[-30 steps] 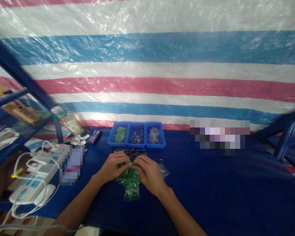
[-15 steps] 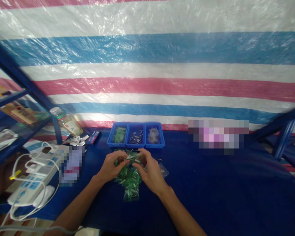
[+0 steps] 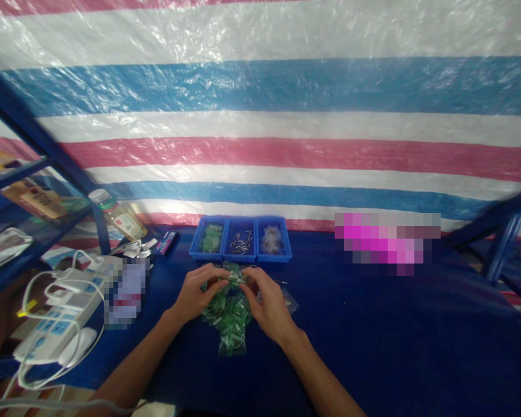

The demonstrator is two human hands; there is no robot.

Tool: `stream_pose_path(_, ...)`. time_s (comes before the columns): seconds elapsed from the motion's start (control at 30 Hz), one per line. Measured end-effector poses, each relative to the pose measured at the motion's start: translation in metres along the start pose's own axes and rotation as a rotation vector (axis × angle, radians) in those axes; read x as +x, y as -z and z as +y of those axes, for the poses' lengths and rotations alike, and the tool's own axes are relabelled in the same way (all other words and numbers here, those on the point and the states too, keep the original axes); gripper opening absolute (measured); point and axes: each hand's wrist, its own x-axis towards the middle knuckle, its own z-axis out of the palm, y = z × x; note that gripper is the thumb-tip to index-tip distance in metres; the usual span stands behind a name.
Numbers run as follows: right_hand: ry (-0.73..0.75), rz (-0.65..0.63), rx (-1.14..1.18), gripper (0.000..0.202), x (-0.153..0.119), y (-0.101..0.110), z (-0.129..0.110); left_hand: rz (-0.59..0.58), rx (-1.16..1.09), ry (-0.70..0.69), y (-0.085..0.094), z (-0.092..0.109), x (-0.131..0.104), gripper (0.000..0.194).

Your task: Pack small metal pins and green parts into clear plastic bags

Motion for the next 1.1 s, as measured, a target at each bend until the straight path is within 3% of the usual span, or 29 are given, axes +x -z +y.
stream_pose_path(0.1,-0.020,-0.004,0.037,0.013,0.003,0.003,-0.006,-0.034,-0.005,-0.040,0.002,0.001,0.000,0.028)
stream_pose_path(0.23,-0.100,0.009,0.111,0.016,0.006,0.007,-0.012,-0.036,-0.017,-0.079,0.002,-0.001,0.001,0.037)
stream_pose_path(0.37,-0.113,-0.017,0.155,0.026,0.006,0.008,-0.011,-0.018,0.000,-0.074,0.002,-0.003,0.001,0.032)
stream_pose_path(0.63,-0.048,0.003,0.025,0.016,0.003,0.005,-0.007,-0.015,0.088,-0.094,0.003,0.000,0.002,0.016)
stream_pose_path(0.83,-0.089,-0.037,0.058,0.019,0.005,0.006,-0.010,-0.042,0.082,-0.143,0.000,0.004,0.003,0.011)
stream_pose_path(1.0,-0.163,0.025,0.066,0.017,0.003,0.002,-0.004,0.042,0.053,-0.046,-0.005,-0.001,-0.002,0.014)
stream_pose_path(1.1,-0.216,0.083,0.084,0.021,0.002,-0.001,-0.001,0.009,0.046,-0.045,-0.006,-0.001,-0.001,0.010)
